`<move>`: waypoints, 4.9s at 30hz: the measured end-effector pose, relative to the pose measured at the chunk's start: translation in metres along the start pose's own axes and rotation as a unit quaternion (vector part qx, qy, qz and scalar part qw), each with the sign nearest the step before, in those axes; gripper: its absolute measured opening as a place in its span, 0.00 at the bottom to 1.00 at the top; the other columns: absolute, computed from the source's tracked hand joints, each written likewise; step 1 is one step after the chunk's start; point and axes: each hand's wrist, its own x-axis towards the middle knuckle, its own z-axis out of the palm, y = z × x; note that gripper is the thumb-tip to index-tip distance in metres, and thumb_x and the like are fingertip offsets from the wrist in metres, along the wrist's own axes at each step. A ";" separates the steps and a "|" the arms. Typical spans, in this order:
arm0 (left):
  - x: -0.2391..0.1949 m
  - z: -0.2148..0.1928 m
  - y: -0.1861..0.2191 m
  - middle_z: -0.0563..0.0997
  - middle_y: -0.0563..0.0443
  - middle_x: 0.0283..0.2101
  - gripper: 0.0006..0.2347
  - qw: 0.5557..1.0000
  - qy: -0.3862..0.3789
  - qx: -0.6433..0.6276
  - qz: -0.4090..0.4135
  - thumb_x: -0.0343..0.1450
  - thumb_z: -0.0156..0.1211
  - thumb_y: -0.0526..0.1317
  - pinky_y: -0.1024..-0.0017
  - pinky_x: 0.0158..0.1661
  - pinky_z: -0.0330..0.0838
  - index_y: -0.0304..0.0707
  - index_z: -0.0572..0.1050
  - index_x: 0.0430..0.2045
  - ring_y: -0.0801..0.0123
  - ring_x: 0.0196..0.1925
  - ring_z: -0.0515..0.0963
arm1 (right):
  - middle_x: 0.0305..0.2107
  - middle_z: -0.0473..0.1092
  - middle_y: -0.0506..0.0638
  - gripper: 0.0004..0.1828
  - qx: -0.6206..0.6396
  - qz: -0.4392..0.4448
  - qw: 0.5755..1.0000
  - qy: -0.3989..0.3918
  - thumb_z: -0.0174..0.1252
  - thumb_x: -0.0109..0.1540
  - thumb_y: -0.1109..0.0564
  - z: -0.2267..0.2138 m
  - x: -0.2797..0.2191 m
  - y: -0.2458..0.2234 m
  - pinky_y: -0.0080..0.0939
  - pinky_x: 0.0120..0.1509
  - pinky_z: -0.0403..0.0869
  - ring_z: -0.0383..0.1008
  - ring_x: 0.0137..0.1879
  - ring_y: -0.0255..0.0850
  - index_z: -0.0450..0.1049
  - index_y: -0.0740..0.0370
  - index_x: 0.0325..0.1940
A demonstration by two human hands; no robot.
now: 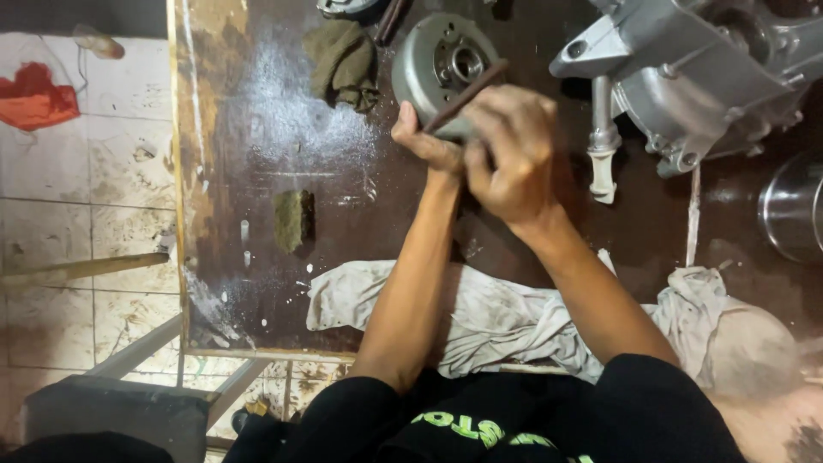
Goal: Cleaning and sanding a motorcycle engine flywheel on a workbench.
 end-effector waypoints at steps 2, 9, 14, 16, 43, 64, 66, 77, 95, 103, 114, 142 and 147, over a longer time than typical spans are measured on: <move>0.003 0.007 0.009 0.75 0.34 0.57 0.34 1.000 -0.009 0.000 0.020 0.75 0.41 0.62 0.54 0.60 0.73 0.23 0.66 0.60 0.51 0.60 0.76 | 0.53 0.71 0.57 0.14 0.008 0.008 1.000 0.008 0.61 0.65 0.63 0.007 0.001 0.005 0.53 0.66 0.67 0.72 0.59 0.54 0.75 0.67 0.54; -0.001 0.009 0.012 0.71 0.36 0.64 0.35 0.992 0.005 -0.122 -0.035 0.72 0.38 0.61 0.54 0.63 0.70 0.30 0.62 0.67 0.51 0.64 0.73 | 0.55 0.71 0.59 0.18 -0.018 -0.018 1.000 -0.003 0.60 0.60 0.63 0.001 -0.002 0.003 0.57 0.69 0.66 0.71 0.62 0.57 0.75 0.70 0.54; 0.007 -0.015 -0.006 0.72 0.35 0.63 0.35 0.992 -0.015 -0.124 -0.016 0.75 0.37 0.62 0.52 0.59 0.73 0.26 0.64 0.65 0.51 0.61 0.75 | 0.53 0.70 0.59 0.18 -0.016 -0.045 0.999 0.009 0.60 0.61 0.58 0.006 0.000 -0.009 0.57 0.66 0.65 0.71 0.60 0.56 0.76 0.70 0.53; 0.002 -0.025 -0.016 0.72 0.36 0.60 0.31 0.998 0.016 -0.038 0.045 0.75 0.38 0.58 0.52 0.60 0.74 0.26 0.64 0.62 0.54 0.60 0.74 | 0.51 0.71 0.58 0.18 -0.012 -0.016 1.000 0.024 0.57 0.62 0.56 0.006 -0.003 -0.005 0.56 0.64 0.65 0.72 0.58 0.55 0.76 0.69 0.52; 0.002 0.032 0.047 0.79 0.37 0.54 0.35 0.924 -0.129 -0.145 -0.330 0.76 0.37 0.66 0.52 0.54 0.77 0.29 0.72 0.58 0.51 0.54 0.80 | 0.41 0.81 0.53 0.27 0.031 -0.136 0.988 0.073 0.46 0.72 0.39 -0.003 -0.021 0.090 0.56 0.65 0.62 0.80 0.55 0.47 0.81 0.60 0.38; 0.002 0.059 0.078 0.82 0.35 0.43 0.37 0.890 -0.140 -0.137 -0.413 0.73 0.34 0.69 0.56 0.26 0.80 0.31 0.71 0.56 0.47 0.33 0.84 | 0.53 0.77 0.56 0.36 0.075 -0.033 0.995 0.050 0.37 0.76 0.32 -0.005 -0.002 0.062 0.55 0.71 0.62 0.75 0.66 0.52 0.79 0.64 0.52; 0.000 0.060 0.074 0.81 0.34 0.45 0.37 0.898 -0.106 -0.115 -0.411 0.73 0.34 0.68 0.54 0.28 0.81 0.30 0.70 0.57 0.48 0.35 0.84 | 0.49 0.78 0.55 0.34 0.090 -0.053 0.992 0.064 0.40 0.73 0.32 -0.002 -0.020 0.077 0.57 0.68 0.67 0.77 0.63 0.51 0.79 0.63 0.45; -0.002 0.050 0.061 0.78 0.35 0.54 0.36 0.899 -0.138 -0.130 -0.396 0.75 0.37 0.66 0.44 0.42 0.83 0.31 0.67 0.63 0.47 0.49 0.82 | 0.41 0.76 0.61 0.25 0.218 0.005 0.973 0.077 0.45 0.67 0.44 -0.037 0.026 0.044 0.61 0.67 0.71 0.72 0.60 0.58 0.78 0.66 0.31; 0.000 0.036 0.043 0.77 0.31 0.57 0.38 0.929 -0.140 -0.083 -0.333 0.76 0.35 0.67 0.50 0.51 0.80 0.27 0.65 0.66 0.49 0.54 0.81 | 0.41 0.68 0.50 0.16 0.279 0.195 0.940 -0.030 0.65 0.68 0.74 -0.040 0.003 0.066 0.31 0.51 0.69 0.68 0.45 0.32 0.69 0.68 0.56; -0.007 0.043 0.043 0.77 0.32 0.56 0.36 0.891 -0.255 -0.174 -0.332 0.77 0.34 0.68 0.48 0.43 0.83 0.34 0.65 0.66 0.39 0.49 0.82 | 0.47 0.64 0.47 0.12 0.282 0.167 0.943 0.049 0.55 0.71 0.71 -0.056 0.029 0.040 0.35 0.56 0.71 0.70 0.51 0.30 0.61 0.69 0.56; -0.006 0.037 0.031 0.74 0.31 0.60 0.39 0.924 -0.151 -0.054 -0.347 0.73 0.35 0.68 0.44 0.53 0.80 0.32 0.63 0.67 0.44 0.59 0.77 | 0.21 0.67 0.50 0.12 0.084 0.183 0.979 -0.035 0.63 0.72 0.64 -0.045 0.005 0.061 0.38 0.33 0.57 0.62 0.28 0.33 0.75 0.69 0.34; -0.004 0.037 0.043 0.73 0.34 0.62 0.38 0.910 -0.115 -0.115 -0.380 0.74 0.35 0.69 0.41 0.55 0.76 0.34 0.63 0.68 0.43 0.61 0.75 | 0.19 0.67 0.55 0.16 -0.026 0.129 0.990 -0.053 0.65 0.67 0.60 -0.041 0.021 0.046 0.50 0.45 0.67 0.66 0.24 0.47 0.73 0.65 0.25; -0.001 0.041 0.046 0.73 0.34 0.60 0.37 0.894 -0.148 -0.134 -0.402 0.73 0.35 0.69 0.39 0.51 0.77 0.36 0.63 0.66 0.42 0.57 0.77 | 0.20 0.68 0.56 0.13 -0.037 0.129 0.990 -0.047 0.66 0.67 0.60 -0.037 0.037 0.051 0.47 0.38 0.63 0.68 0.26 0.48 0.74 0.66 0.29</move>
